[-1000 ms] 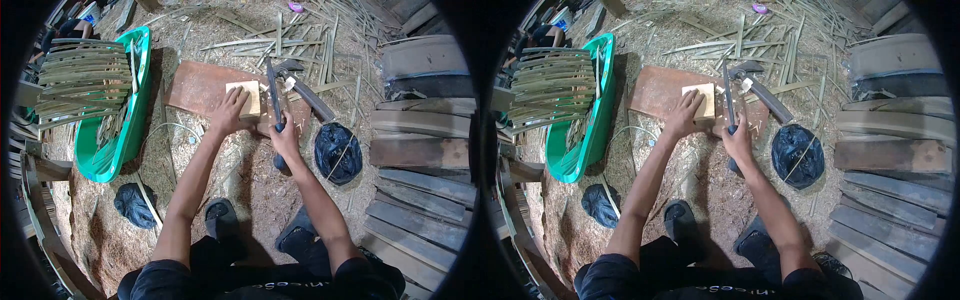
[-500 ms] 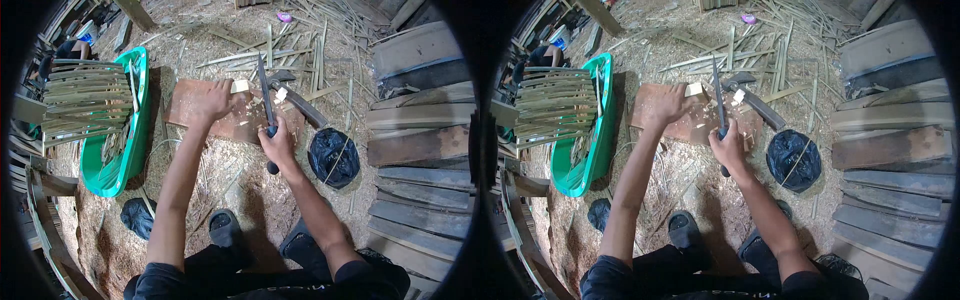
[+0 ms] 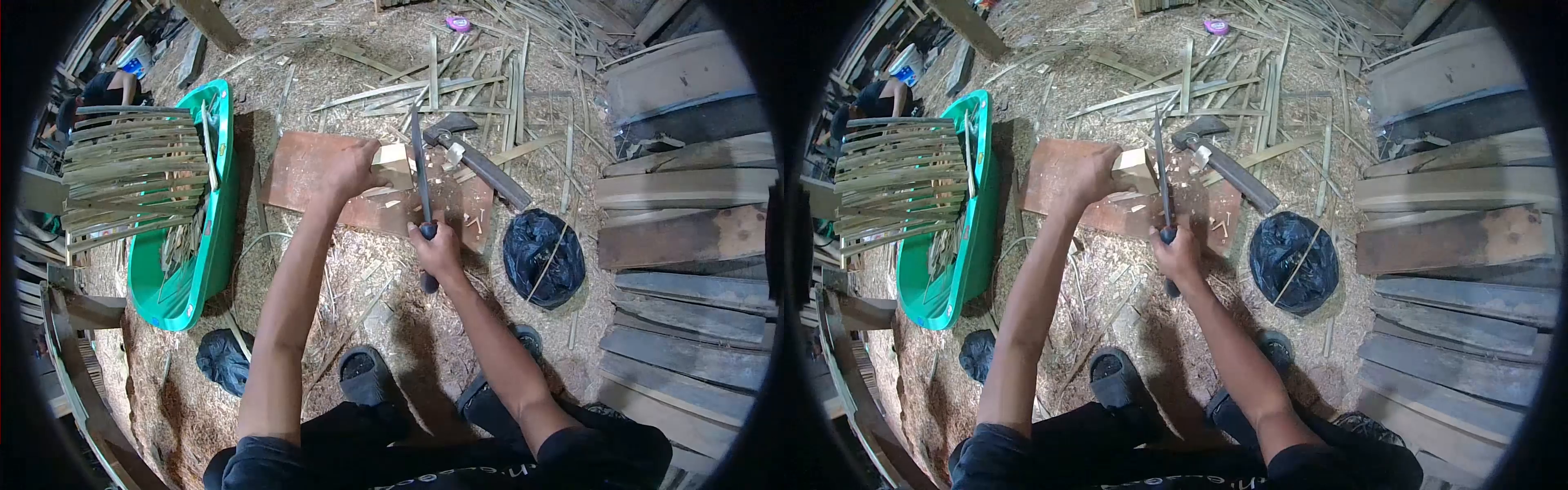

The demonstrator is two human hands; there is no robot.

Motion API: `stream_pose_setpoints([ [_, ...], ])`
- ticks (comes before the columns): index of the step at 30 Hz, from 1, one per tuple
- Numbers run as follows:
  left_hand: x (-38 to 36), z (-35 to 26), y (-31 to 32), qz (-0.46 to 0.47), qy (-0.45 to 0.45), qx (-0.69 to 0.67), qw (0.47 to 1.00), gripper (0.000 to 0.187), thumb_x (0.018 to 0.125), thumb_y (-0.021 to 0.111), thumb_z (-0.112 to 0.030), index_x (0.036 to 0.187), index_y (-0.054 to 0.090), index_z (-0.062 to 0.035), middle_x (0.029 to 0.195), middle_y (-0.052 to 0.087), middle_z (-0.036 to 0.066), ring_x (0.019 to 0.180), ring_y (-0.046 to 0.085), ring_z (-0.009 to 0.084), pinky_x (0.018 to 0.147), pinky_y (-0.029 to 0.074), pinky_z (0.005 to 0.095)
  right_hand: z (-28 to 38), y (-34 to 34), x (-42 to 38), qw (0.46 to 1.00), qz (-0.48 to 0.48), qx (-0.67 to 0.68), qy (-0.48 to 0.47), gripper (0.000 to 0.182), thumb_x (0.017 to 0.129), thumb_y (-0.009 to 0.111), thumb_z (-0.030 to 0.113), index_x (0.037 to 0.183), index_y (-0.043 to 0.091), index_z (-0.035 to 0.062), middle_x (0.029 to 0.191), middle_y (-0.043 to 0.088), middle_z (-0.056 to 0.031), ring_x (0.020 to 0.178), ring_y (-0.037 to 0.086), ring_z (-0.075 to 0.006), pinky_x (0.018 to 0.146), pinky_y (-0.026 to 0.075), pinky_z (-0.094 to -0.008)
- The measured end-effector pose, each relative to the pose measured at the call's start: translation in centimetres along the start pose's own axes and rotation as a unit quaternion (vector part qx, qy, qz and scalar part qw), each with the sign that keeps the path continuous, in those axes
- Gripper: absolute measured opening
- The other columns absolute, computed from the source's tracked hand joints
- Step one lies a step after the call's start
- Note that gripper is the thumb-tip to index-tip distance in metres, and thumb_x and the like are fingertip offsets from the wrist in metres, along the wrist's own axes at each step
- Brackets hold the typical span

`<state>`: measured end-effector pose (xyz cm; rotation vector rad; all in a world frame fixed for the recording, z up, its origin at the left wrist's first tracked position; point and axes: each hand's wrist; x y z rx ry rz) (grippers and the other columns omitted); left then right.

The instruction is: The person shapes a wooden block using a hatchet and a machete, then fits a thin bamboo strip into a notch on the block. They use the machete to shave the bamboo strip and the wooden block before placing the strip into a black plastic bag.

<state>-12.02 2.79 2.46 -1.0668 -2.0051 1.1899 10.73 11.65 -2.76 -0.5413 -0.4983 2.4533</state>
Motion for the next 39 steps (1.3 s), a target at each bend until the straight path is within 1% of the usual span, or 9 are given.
stream_pose_setpoints([
  [6, -1.0, -0.8, -0.1, -0.025, -0.003, -0.031, 0.999, 0.062, 0.065, 0.088, -0.029, 0.114, 0.059, -0.0059, 0.104, 0.067, 0.018, 0.098, 0.065, 0.0394, 0.083, 0.053, 0.0458, 5.9, -2.4, 0.3, 0.974, -0.103, 0.187, -0.076, 0.042, 0.089, 0.071, 0.041, 0.078, 0.061, 0.0010, 0.058, 0.056, -0.0079, 0.055, 0.053, -0.0191, 0.054, 0.043, -0.0374],
  [10, -0.8, -0.6, 0.3, -0.026, -0.005, -0.060, 0.998, 0.062, 0.065, 0.087, -0.028, 0.117, 0.060, -0.0070, 0.109, 0.067, 0.017, 0.101, 0.065, 0.0379, 0.084, 0.053, 0.0450, -1.3, 1.6, -0.4, 0.999, 0.002, -0.024, 0.038, 0.040, 0.086, 0.072, 0.040, 0.081, 0.062, 0.0019, 0.060, 0.059, -0.0095, 0.056, 0.059, -0.0234, 0.058, 0.049, -0.0382],
  [18, -0.5, -0.2, 0.9, -0.074, -0.001, -0.047, 0.996, 0.049, 0.064, 0.087, -0.024, 0.103, 0.064, -0.0063, 0.096, 0.069, 0.016, 0.092, 0.068, 0.0356, 0.078, 0.053, 0.0428, 1.5, -0.9, -0.6, 0.971, -0.096, 0.214, -0.035, 0.045, 0.086, 0.071, 0.042, 0.070, 0.060, 0.0022, 0.058, 0.058, -0.0098, 0.054, 0.057, -0.0209, 0.055, 0.044, -0.0403],
  [20, 0.1, -0.7, 0.1, -0.030, -0.038, -0.044, 0.998, 0.055, 0.063, 0.088, -0.025, 0.108, 0.063, -0.0051, 0.101, 0.069, 0.017, 0.096, 0.067, 0.0358, 0.081, 0.053, 0.0434, -2.0, 1.8, -1.6, 0.990, -0.103, 0.049, -0.079, 0.027, 0.090, 0.069, 0.027, 0.076, 0.059, 0.0067, 0.059, 0.056, -0.0006, 0.047, 0.053, -0.0138, 0.045, 0.040, -0.0291],
  [21, 0.3, -0.8, -0.4, -0.002, -0.050, -0.038, 0.998, 0.061, 0.063, 0.088, -0.027, 0.114, 0.063, -0.0041, 0.107, 0.068, 0.017, 0.100, 0.066, 0.0356, 0.085, 0.053, 0.0434, -2.1, 1.6, -1.6, 0.997, 0.023, -0.016, 0.065, 0.025, 0.089, 0.069, 0.026, 0.077, 0.058, 0.0068, 0.062, 0.055, -0.0004, 0.051, 0.056, -0.0140, 0.045, 0.040, -0.0293],
  [25, 0.6, 0.2, 0.3, -0.064, -0.035, 0.004, 0.997, 0.058, 0.062, 0.090, -0.029, 0.109, 0.065, -0.0069, 0.098, 0.071, 0.016, 0.090, 0.069, 0.0339, 0.077, 0.053, 0.0429, -1.6, 0.8, 0.2, 0.990, -0.029, 0.138, 0.010, 0.038, 0.084, 0.073, 0.040, 0.080, 0.061, 0.0037, 0.065, 0.059, -0.0062, 0.062, 0.059, -0.0192, 0.059, 0.046, -0.0378],
  [31, 3.4, 1.3, -1.0, 0.063, -0.087, -0.066, 0.992, 0.065, 0.056, 0.093, -0.031, 0.111, 0.067, -0.0050, 0.094, 0.073, 0.015, 0.087, 0.070, 0.0294, 0.078, 0.053, 0.0409, 2.1, -0.1, -0.5, 0.975, -0.079, 0.202, -0.056, 0.041, 0.087, 0.071, 0.038, 0.076, 0.060, 0.0009, 0.058, 0.058, -0.0072, 0.053, 0.057, -0.0209, 0.056, 0.046, -0.0362],
  [34, 3.8, 2.8, -0.2, 0.007, -0.046, -0.005, 0.999, 0.072, 0.055, 0.093, -0.033, 0.115, 0.067, -0.0039, 0.100, 0.073, 0.018, 0.091, 0.070, 0.0301, 0.081, 0.053, 0.0403, 2.6, -0.9, -1.4, 0.978, 0.079, 0.141, 0.135, 0.037, 0.087, 0.072, 0.034, 0.073, 0.057, 0.0027, 0.056, 0.056, -0.0074, 0.050, 0.055, -0.0217, 0.052, 0.042, -0.0367],
  [39, 4.4, 3.2, -0.4, 0.086, -0.089, -0.039, 0.992, 0.082, 0.054, 0.093, -0.036, 0.123, 0.063, -0.0013, 0.105, 0.071, 0.022, 0.097, 0.069, 0.0329, 0.086, 0.053, 0.0411, 6.2, -2.7, 0.8, 0.987, -0.060, 0.144, -0.037, 0.034, 0.089, 0.070, 0.031, 0.072, 0.056, 0.0049, 0.055, 0.052, -0.0052, 0.049, 0.052, -0.0190, 0.051, 0.040, -0.0376],
])
Point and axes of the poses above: each hand's wrist, its own x-axis towards the middle knuckle, its own y-axis out of the palm, z = x × y
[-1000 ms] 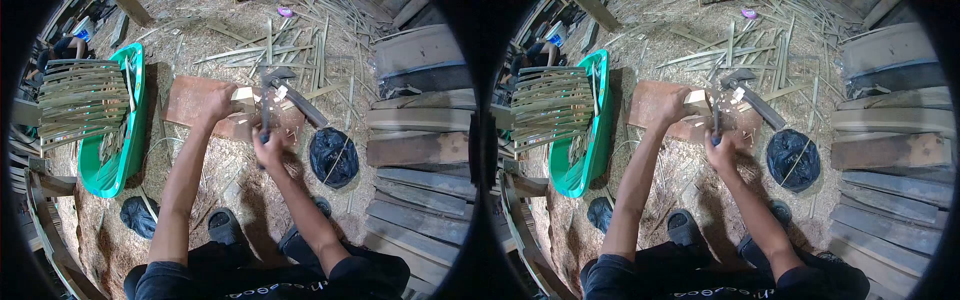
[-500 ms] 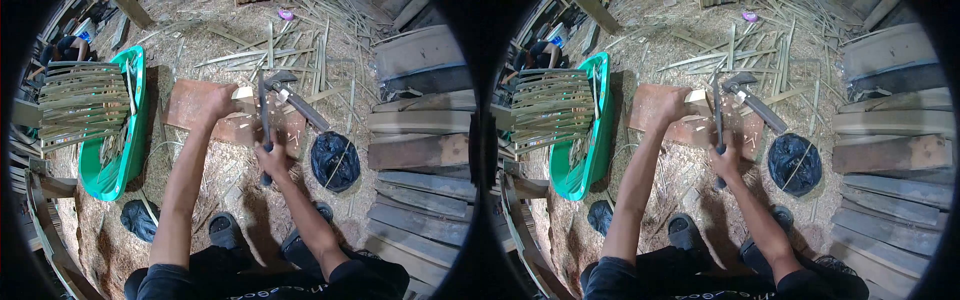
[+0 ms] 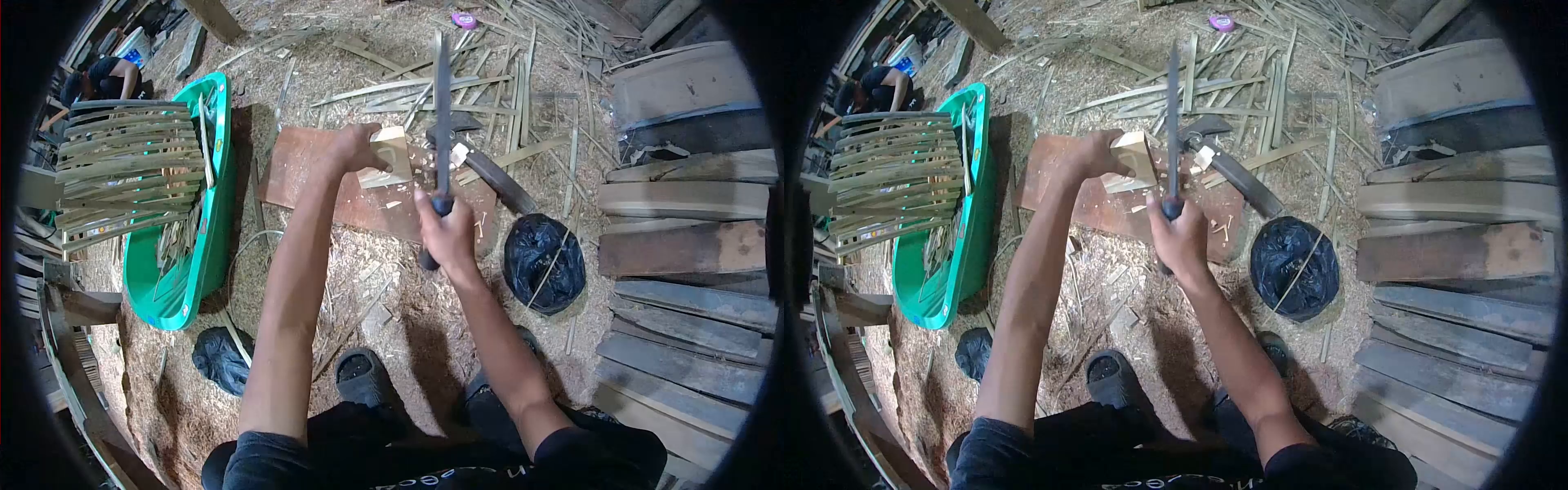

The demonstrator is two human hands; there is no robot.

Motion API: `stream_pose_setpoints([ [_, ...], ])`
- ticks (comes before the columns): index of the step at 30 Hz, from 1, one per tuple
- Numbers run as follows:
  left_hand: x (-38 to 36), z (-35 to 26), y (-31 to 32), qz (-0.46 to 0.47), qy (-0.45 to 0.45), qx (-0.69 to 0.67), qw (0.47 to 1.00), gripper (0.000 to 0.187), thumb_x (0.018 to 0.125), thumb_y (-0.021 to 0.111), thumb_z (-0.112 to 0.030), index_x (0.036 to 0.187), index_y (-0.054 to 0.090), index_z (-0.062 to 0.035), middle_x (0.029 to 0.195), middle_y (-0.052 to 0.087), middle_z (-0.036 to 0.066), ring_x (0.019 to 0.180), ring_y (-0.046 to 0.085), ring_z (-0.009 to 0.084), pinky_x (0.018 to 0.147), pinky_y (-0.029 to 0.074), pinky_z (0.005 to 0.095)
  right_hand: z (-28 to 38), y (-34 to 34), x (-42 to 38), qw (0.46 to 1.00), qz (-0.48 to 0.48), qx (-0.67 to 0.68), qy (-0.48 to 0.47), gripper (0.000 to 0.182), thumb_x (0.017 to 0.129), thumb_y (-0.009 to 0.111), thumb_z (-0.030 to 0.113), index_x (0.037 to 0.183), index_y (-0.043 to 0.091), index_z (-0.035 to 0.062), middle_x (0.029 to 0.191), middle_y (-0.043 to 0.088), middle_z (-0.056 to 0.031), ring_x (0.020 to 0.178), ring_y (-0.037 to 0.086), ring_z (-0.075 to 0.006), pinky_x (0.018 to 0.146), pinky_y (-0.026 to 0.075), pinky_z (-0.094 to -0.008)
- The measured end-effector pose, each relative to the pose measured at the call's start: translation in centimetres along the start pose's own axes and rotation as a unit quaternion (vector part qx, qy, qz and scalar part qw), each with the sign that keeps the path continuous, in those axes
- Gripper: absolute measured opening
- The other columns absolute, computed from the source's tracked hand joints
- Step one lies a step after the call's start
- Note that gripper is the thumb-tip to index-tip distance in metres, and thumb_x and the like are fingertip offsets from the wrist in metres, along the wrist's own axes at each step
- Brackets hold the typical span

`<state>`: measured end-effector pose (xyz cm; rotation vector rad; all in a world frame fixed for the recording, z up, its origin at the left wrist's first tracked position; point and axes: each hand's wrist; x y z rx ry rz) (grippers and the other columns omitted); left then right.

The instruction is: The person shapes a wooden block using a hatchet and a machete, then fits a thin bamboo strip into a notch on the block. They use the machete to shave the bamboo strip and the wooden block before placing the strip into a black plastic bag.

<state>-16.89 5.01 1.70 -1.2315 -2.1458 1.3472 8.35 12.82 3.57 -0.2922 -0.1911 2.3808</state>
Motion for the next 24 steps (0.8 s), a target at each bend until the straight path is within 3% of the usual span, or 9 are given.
stream_pose_setpoints([
  [3, -0.9, -1.5, -0.9, -0.007, -0.021, 0.023, 0.999, 0.080, 0.055, 0.092, -0.036, 0.121, 0.064, -0.0029, 0.104, 0.072, 0.021, 0.097, 0.069, 0.0332, 0.086, 0.053, 0.0414, -1.0, 1.3, -1.3, 0.995, -0.060, -0.004, -0.074, 0.028, 0.091, 0.068, 0.025, 0.079, 0.058, 0.0026, 0.056, 0.053, -0.0043, 0.052, 0.053, -0.0177, 0.052, 0.041, -0.0358],
  [6, -0.9, -2.4, -1.9, 0.055, -0.034, 0.038, 0.997, 0.100, 0.051, 0.092, -0.043, 0.133, 0.055, 0.0006, 0.120, 0.066, 0.024, 0.111, 0.064, 0.0343, 0.096, 0.051, 0.0389, -5.7, 2.5, -1.8, 0.997, -0.023, -0.062, -0.039, 0.031, 0.092, 0.067, 0.029, 0.078, 0.059, 0.0035, 0.058, 0.054, -0.0022, 0.046, 0.052, -0.0140, 0.049, 0.045, -0.0342],
  [9, -0.3, 0.4, 0.6, -0.085, 0.030, 0.018, 0.996, 0.072, 0.055, 0.092, -0.034, 0.115, 0.066, -0.0045, 0.101, 0.072, 0.019, 0.094, 0.069, 0.0314, 0.082, 0.053, 0.0423, -1.4, 0.4, -1.0, 0.992, 0.085, -0.037, 0.089, 0.031, 0.091, 0.068, 0.031, 0.077, 0.059, 0.0051, 0.058, 0.055, -0.0017, 0.043, 0.051, -0.0127, 0.044, 0.045, -0.0313],
  [10, 0.1, 0.5, 0.3, -0.038, 0.011, 0.004, 0.999, 0.069, 0.055, 0.093, -0.034, 0.111, 0.067, -0.0043, 0.100, 0.073, 0.017, 0.092, 0.069, 0.0307, 0.081, 0.053, 0.0421, 1.5, -0.5, -0.9, 0.995, 0.061, -0.025, 0.080, 0.033, 0.090, 0.068, 0.032, 0.076, 0.062, 0.0027, 0.057, 0.058, -0.0062, 0.049, 0.059, -0.0211, 0.051, 0.047, -0.0354],
  [13, 0.1, 0.5, 0.2, -0.019, -0.011, -0.022, 1.000, 0.064, 0.054, 0.093, -0.034, 0.106, 0.068, -0.0043, 0.099, 0.073, 0.016, 0.090, 0.069, 0.0299, 0.080, 0.053, 0.0415, 1.9, -0.4, -0.4, 0.997, -0.034, 0.012, -0.065, 0.034, 0.091, 0.066, 0.033, 0.079, 0.060, 0.0024, 0.058, 0.058, -0.0086, 0.052, 0.061, -0.0204, 0.051, 0.044, -0.0377],
  [16, -0.4, 0.0, 0.2, -0.039, 0.000, 0.007, 0.999, 0.064, 0.054, 0.093, -0.034, 0.104, 0.068, -0.0033, 0.099, 0.072, 0.016, 0.090, 0.069, 0.0300, 0.080, 0.053, 0.0409, -3.2, 1.3, -1.5, 0.988, -0.051, -0.135, -0.051, 0.035, 0.086, 0.069, 0.033, 0.092, 0.063, -0.0009, 0.067, 0.064, -0.0145, 0.065, 0.066, -0.0305, 0.065, 0.051, -0.0427],
  [18, -0.1, 0.1, -0.1, -0.030, -0.005, 0.003, 1.000, 0.067, 0.053, 0.093, -0.036, 0.106, 0.068, -0.0029, 0.101, 0.072, 0.017, 0.090, 0.069, 0.0309, 0.080, 0.053, 0.0412, -3.6, -0.6, -1.4, 0.977, 0.083, -0.190, 0.048, 0.037, 0.084, 0.070, 0.035, 0.095, 0.064, -0.0007, 0.068, 0.065, -0.0155, 0.067, 0.066, -0.0333, 0.067, 0.052, -0.0432],
  [21, 0.0, 1.1, 0.5, -0.068, 0.031, -0.006, 0.997, 0.068, 0.054, 0.093, -0.036, 0.107, 0.067, -0.0024, 0.100, 0.072, 0.018, 0.091, 0.069, 0.0315, 0.081, 0.053, 0.0413, -3.9, -0.6, -0.9, 0.986, 0.082, -0.134, 0.058, 0.037, 0.085, 0.069, 0.037, 0.091, 0.065, 0.0004, 0.069, 0.065, -0.0161, 0.066, 0.067, -0.0307, 0.066, 0.051, -0.0426],
  [24, -0.3, -0.3, -0.7, 0.005, -0.020, -0.006, 1.000, 0.078, 0.054, 0.093, -0.037, 0.117, 0.065, -0.0012, 0.102, 0.072, 0.019, 0.095, 0.069, 0.0319, 0.083, 0.053, 0.0408, 0.7, -0.7, 0.0, 0.995, 0.049, -0.076, 0.031, 0.037, 0.084, 0.070, 0.038, 0.081, 0.066, 0.0015, 0.068, 0.065, -0.0145, 0.062, 0.066, -0.0280, 0.063, 0.050, -0.0419],
])
Point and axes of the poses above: each hand's wrist, its own x-axis towards the middle knuckle, its own y-axis out of the palm, z = x × y
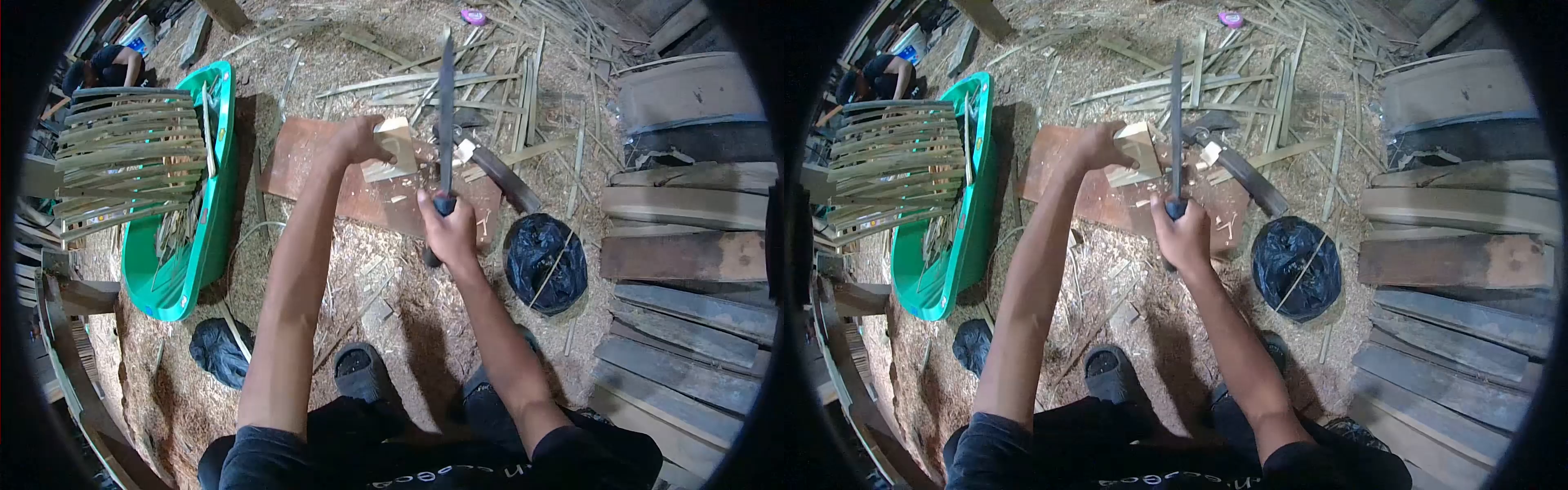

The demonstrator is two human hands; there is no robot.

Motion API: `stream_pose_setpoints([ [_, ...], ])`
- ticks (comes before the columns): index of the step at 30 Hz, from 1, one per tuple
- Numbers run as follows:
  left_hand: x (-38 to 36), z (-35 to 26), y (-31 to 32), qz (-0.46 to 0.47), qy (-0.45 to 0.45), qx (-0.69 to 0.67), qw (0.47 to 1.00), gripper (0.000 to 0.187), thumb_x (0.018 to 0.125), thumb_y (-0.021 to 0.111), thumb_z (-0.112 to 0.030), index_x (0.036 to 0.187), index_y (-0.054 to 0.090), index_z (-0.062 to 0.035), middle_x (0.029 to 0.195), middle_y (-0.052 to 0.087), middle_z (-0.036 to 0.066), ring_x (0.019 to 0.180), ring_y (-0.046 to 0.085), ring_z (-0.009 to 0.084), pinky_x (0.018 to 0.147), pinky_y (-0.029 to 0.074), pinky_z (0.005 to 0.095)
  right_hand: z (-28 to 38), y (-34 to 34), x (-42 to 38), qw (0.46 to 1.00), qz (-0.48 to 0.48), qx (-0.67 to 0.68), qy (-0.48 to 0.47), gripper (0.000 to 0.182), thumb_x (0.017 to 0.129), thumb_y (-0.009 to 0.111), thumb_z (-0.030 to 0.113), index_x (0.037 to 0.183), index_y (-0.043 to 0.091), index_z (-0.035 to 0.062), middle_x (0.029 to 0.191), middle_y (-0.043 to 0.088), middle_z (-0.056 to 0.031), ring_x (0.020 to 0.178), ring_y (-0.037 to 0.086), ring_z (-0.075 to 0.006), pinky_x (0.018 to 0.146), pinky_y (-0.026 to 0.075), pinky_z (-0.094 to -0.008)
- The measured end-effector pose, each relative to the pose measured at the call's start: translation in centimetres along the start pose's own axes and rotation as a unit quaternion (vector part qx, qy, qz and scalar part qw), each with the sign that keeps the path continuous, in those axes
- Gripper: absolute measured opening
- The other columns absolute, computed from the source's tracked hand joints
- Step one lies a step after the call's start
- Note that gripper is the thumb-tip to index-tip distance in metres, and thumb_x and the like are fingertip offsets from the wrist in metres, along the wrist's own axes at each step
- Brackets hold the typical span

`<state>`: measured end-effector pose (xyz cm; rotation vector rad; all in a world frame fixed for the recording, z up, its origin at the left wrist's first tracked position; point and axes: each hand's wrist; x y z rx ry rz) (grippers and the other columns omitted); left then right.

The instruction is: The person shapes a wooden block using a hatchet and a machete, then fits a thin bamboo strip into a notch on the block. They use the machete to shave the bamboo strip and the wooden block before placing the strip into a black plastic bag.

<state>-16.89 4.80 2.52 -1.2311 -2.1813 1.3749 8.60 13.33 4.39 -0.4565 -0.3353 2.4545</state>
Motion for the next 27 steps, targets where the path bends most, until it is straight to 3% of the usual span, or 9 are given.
stream_pose_setpoints([
  [3, -0.5, -0.9, -0.5, -0.010, -0.022, 0.008, 1.000, 0.091, 0.053, 0.094, -0.040, 0.126, 0.060, 0.0011, 0.110, 0.070, 0.022, 0.103, 0.067, 0.0323, 0.089, 0.052, 0.0406, -5.6, 4.3, 0.0, 0.990, -0.126, -0.002, -0.061, 0.034, 0.086, 0.073, 0.029, 0.072, 0.057, 0.0036, 0.055, 0.053, -0.0005, 0.045, 0.050, -0.0134, 0.047, 0.042, -0.0321],
  [7, 0.5, 0.1, -0.3, -0.030, 0.004, 0.012, 0.999, 0.091, 0.052, 0.094, -0.039, 0.127, 0.060, 0.0014, 0.117, 0.067, 0.022, 0.111, 0.064, 0.0324, 0.094, 0.050, 0.0402, -6.1, 2.1, 0.0, 0.995, 0.044, -0.058, 0.061, 0.033, 0.085, 0.073, 0.030, 0.072, 0.058, 0.0033, 0.059, 0.057, -0.0030, 0.049, 0.056, -0.0156, 0.050, 0.044, -0.0329],
  [9, 0.1, 0.1, -0.2, -0.027, -0.003, 0.008, 1.000, 0.086, 0.053, 0.095, -0.037, 0.124, 0.062, 0.0002, 0.113, 0.069, 0.021, 0.106, 0.066, 0.0314, 0.091, 0.051, 0.0396, -2.5, 1.6, -0.3, 0.997, -0.058, -0.004, -0.043, 0.031, 0.086, 0.072, 0.031, 0.080, 0.060, 0.0032, 0.059, 0.058, -0.0044, 0.053, 0.058, -0.0185, 0.053, 0.046, -0.0357],
  [12, 0.3, 0.5, 0.0, 0.028, -0.026, -0.038, 0.999, 0.073, 0.054, 0.095, -0.033, 0.113, 0.066, -0.0013, 0.104, 0.072, 0.017, 0.094, 0.068, 0.0273, 0.085, 0.053, 0.0380, -1.8, 2.1, 0.4, 0.994, -0.061, 0.093, -0.011, 0.037, 0.084, 0.074, 0.035, 0.093, 0.062, 0.0005, 0.060, 0.060, -0.0108, 0.057, 0.061, -0.0269, 0.058, 0.048, -0.0398],
  [14, 1.0, 1.7, 0.8, -0.023, 0.000, -0.034, 0.999, 0.074, 0.053, 0.095, -0.034, 0.114, 0.066, -0.0021, 0.103, 0.072, 0.016, 0.094, 0.069, 0.0280, 0.085, 0.053, 0.0386, -7.0, 3.8, 0.2, 0.999, 0.013, 0.003, 0.031, 0.039, 0.084, 0.074, 0.037, 0.088, 0.061, 0.0006, 0.057, 0.059, -0.0107, 0.056, 0.061, -0.0271, 0.057, 0.047, -0.0408],
  [16, 0.7, 1.5, 0.8, -0.066, 0.019, 0.007, 0.998, 0.081, 0.052, 0.095, -0.036, 0.119, 0.064, -0.0004, 0.106, 0.072, 0.018, 0.097, 0.069, 0.0298, 0.086, 0.053, 0.0387, -2.2, 1.5, -1.5, 0.981, 0.073, 0.029, 0.179, 0.044, 0.084, 0.072, 0.043, 0.079, 0.061, 0.0013, 0.057, 0.058, -0.0113, 0.055, 0.061, -0.0280, 0.058, 0.047, -0.0429],
  [19, 0.2, 0.2, -1.1, 0.003, -0.022, -0.015, 1.000, 0.100, 0.051, 0.095, -0.040, 0.130, 0.055, 0.0063, 0.118, 0.067, 0.024, 0.109, 0.065, 0.0335, 0.094, 0.051, 0.0388, -4.0, 1.9, 0.6, 0.999, -0.033, -0.014, -0.018, 0.042, 0.085, 0.072, 0.040, 0.077, 0.059, 0.0017, 0.055, 0.056, -0.0101, 0.055, 0.060, -0.0248, 0.057, 0.047, -0.0417],
  [23, 0.1, 1.0, 0.0, 0.009, -0.037, -0.025, 0.999, 0.103, 0.051, 0.095, -0.042, 0.132, 0.053, 0.0079, 0.124, 0.063, 0.025, 0.115, 0.062, 0.0335, 0.098, 0.049, 0.0383, -0.9, 1.3, 0.2, 0.991, -0.081, 0.077, -0.071, 0.040, 0.087, 0.070, 0.038, 0.074, 0.059, 0.0016, 0.056, 0.056, -0.0107, 0.055, 0.062, -0.0252, 0.056, 0.046, -0.0404],
  [27, 0.5, 0.2, -1.4, 0.030, -0.016, -0.001, 0.999, 0.106, 0.051, 0.095, -0.043, 0.133, 0.052, 0.0081, 0.129, 0.061, 0.024, 0.119, 0.060, 0.0334, 0.101, 0.048, 0.0386, -3.7, 2.3, -0.9, 0.998, -0.007, -0.064, -0.005, 0.036, 0.086, 0.070, 0.031, 0.077, 0.059, -0.0013, 0.062, 0.061, -0.0145, 0.057, 0.062, -0.0271, 0.056, 0.046, -0.0403],
])
Point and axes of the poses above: each hand's wrist, its own x-axis towards the middle knuckle, its own y-axis out of the palm, z = x × y
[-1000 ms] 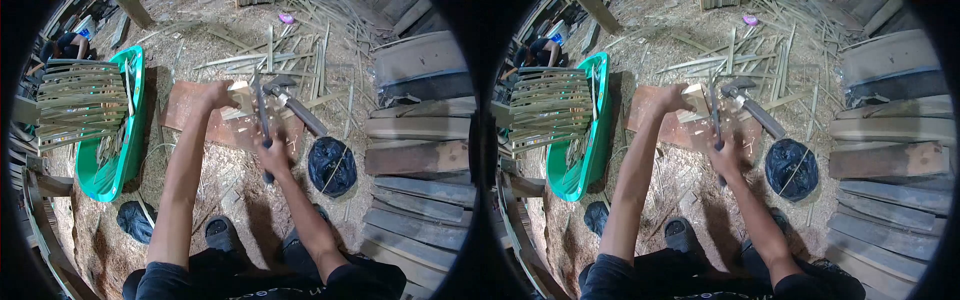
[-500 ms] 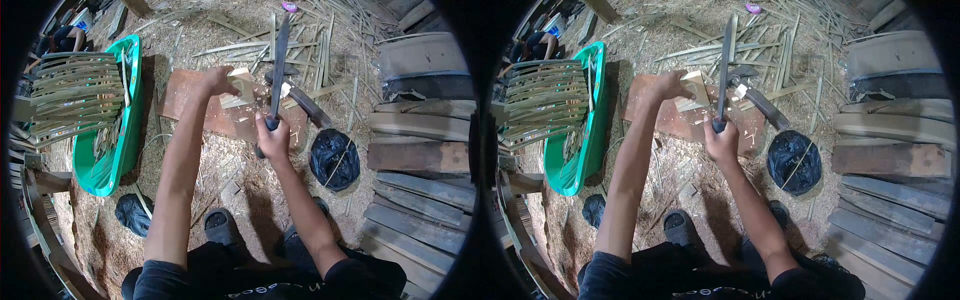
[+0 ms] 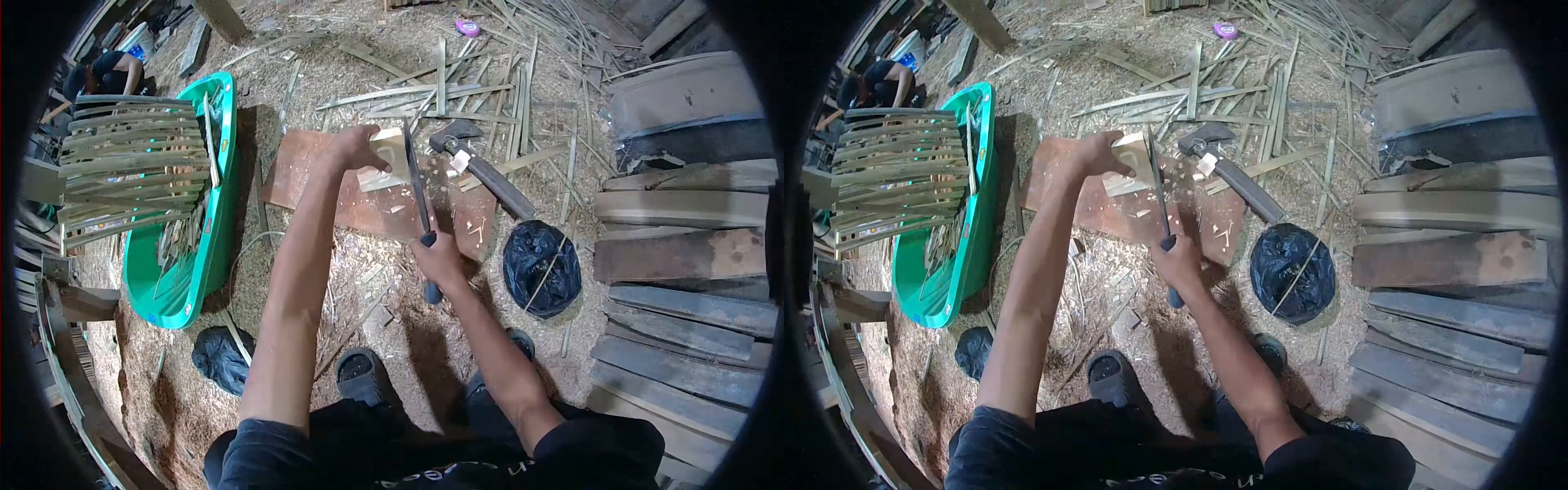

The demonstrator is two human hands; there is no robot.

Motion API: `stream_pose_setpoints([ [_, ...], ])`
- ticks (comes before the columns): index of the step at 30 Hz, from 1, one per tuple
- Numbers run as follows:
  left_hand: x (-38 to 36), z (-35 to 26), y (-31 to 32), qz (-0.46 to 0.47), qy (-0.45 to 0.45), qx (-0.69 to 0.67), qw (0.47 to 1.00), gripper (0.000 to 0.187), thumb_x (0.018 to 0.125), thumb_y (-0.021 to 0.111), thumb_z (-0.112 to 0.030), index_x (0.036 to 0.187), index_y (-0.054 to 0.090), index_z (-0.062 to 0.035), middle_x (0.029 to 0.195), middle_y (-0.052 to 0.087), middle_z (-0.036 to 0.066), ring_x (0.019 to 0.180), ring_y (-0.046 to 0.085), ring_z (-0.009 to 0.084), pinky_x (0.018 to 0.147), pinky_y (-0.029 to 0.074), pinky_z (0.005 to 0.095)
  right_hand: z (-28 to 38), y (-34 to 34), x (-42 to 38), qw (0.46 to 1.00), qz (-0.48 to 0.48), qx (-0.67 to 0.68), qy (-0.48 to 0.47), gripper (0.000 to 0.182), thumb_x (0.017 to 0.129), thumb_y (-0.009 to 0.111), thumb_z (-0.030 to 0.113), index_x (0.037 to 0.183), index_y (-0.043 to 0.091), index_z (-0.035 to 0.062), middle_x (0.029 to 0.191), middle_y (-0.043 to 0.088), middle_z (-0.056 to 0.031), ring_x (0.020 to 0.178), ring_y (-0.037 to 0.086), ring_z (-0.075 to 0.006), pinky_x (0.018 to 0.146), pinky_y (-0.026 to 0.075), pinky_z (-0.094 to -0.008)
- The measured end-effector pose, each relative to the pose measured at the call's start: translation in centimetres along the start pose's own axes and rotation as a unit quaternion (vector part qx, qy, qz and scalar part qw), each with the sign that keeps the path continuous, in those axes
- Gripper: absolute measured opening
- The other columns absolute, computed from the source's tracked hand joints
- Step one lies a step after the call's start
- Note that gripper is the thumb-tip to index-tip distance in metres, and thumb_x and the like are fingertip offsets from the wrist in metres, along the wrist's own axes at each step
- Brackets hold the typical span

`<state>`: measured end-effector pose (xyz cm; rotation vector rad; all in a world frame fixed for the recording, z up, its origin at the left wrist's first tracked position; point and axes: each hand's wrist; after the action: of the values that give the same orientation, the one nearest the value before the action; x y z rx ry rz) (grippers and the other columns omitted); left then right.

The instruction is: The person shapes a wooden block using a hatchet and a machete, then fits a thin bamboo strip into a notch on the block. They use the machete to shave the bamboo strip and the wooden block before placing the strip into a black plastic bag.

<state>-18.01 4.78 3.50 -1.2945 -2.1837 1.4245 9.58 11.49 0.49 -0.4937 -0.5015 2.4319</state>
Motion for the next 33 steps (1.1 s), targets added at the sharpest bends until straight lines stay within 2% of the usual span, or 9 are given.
stream_pose_setpoints([
  [3, 0.4, 0.6, 0.3, 0.016, -0.020, -0.002, 1.000, 0.107, 0.051, 0.095, -0.043, 0.134, 0.051, 0.0083, 0.129, 0.061, 0.024, 0.119, 0.060, 0.0336, 0.101, 0.048, 0.0386, 1.9, -1.3, 0.3, 0.999, 0.015, 0.047, 0.022, 0.037, 0.086, 0.071, 0.032, 0.080, 0.058, -0.0018, 0.064, 0.062, -0.0152, 0.057, 0.062, -0.0279, 0.056, 0.046, -0.0402],
  [7, 0.4, 1.3, 0.8, 0.011, -0.022, -0.024, 0.999, 0.106, 0.052, 0.094, -0.045, 0.134, 0.051, 0.0076, 0.128, 0.062, 0.023, 0.118, 0.060, 0.0345, 0.102, 0.047, 0.0393, 3.0, -1.1, 0.2, 0.983, -0.104, 0.120, -0.091, 0.035, 0.085, 0.072, 0.033, 0.079, 0.059, 0.0005, 0.058, 0.057, -0.0128, 0.055, 0.059, -0.0270, 0.055, 0.046, -0.0391],
  [11, 0.0, 0.8, 0.6, 0.003, -0.006, 0.034, 0.999, 0.105, 0.053, 0.092, -0.048, 0.135, 0.053, 0.0042, 0.124, 0.064, 0.023, 0.116, 0.062, 0.0349, 0.101, 0.047, 0.0393, -3.5, 0.0, 0.1, 0.990, 0.104, -0.036, 0.090, 0.033, 0.083, 0.072, 0.032, 0.086, 0.062, 0.0009, 0.060, 0.058, -0.0111, 0.058, 0.062, -0.0258, 0.059, 0.049, -0.0424],
  [18, 0.5, 2.0, 0.9, -0.015, 0.000, -0.020, 1.000, 0.101, 0.052, 0.094, -0.042, 0.132, 0.055, 0.0044, 0.122, 0.065, 0.022, 0.112, 0.063, 0.0344, 0.098, 0.049, 0.0384, 1.0, -0.2, 0.2, 0.993, -0.055, 0.102, 0.014, 0.030, 0.083, 0.070, 0.029, 0.084, 0.061, 0.0004, 0.065, 0.062, -0.0120, 0.061, 0.063, -0.0267, 0.063, 0.050, -0.0424],
  [21, 0.0, 0.1, -0.5, 0.020, -0.002, 0.012, 1.000, 0.105, 0.053, 0.094, -0.043, 0.134, 0.051, 0.0075, 0.128, 0.062, 0.024, 0.119, 0.060, 0.0346, 0.102, 0.047, 0.0378, -1.8, 0.2, 0.1, 0.996, 0.057, 0.012, 0.073, 0.030, 0.083, 0.070, 0.029, 0.085, 0.063, 0.0006, 0.067, 0.064, -0.0126, 0.061, 0.063, -0.0274, 0.061, 0.049, -0.0404],
  [26, -0.3, 0.8, 0.1, -0.009, -0.013, -0.027, 1.000, 0.107, 0.051, 0.094, -0.045, 0.134, 0.051, 0.0070, 0.127, 0.062, 0.024, 0.117, 0.061, 0.0353, 0.101, 0.048, 0.0388, 0.8, -0.9, 1.5, 0.989, 0.015, 0.145, -0.002, 0.032, 0.082, 0.073, 0.032, 0.087, 0.063, 0.0022, 0.066, 0.062, -0.0104, 0.065, 0.063, -0.0253, 0.063, 0.049, -0.0388],
  [27, -0.1, 1.1, 0.3, -0.017, -0.008, -0.006, 1.000, 0.106, 0.052, 0.094, -0.046, 0.135, 0.052, 0.0054, 0.126, 0.063, 0.023, 0.116, 0.061, 0.0357, 0.100, 0.048, 0.0386, 1.1, -0.9, 1.2, 0.988, 0.014, 0.154, -0.032, 0.035, 0.082, 0.072, 0.028, 0.106, 0.063, 0.0042, 0.073, 0.063, -0.0101, 0.068, 0.062, -0.0227, 0.065, 0.049, -0.0377],
  [29, -0.1, 1.7, 0.8, -0.015, 0.001, 0.007, 1.000, 0.106, 0.052, 0.094, -0.046, 0.135, 0.052, 0.0056, 0.126, 0.063, 0.023, 0.117, 0.061, 0.0357, 0.101, 0.048, 0.0385, -3.7, 3.3, 1.0, 0.991, -0.041, 0.111, -0.070, 0.020, 0.085, 0.069, 0.020, 0.085, 0.058, 0.0026, 0.064, 0.058, -0.0036, 0.052, 0.056, -0.0154, 0.052, 0.046, -0.0341],
  [33, -0.2, 0.5, -0.7, 0.002, -0.001, -0.002, 1.000, 0.108, 0.051, 0.094, -0.047, 0.134, 0.052, 0.0070, 0.126, 0.062, 0.025, 0.119, 0.060, 0.0354, 0.103, 0.046, 0.0394, -4.3, 2.5, 1.2, 0.997, -0.026, 0.078, -0.011, 0.018, 0.086, 0.067, 0.016, 0.080, 0.059, 0.0007, 0.058, 0.055, -0.0012, 0.045, 0.054, -0.0122, 0.042, 0.043, -0.0311],
])
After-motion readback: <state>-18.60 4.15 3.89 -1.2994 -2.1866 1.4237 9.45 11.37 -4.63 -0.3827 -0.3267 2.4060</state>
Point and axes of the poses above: each hand's wrist, its own x-axis towards the middle knuckle, its own y-axis out of the palm, z = x × y
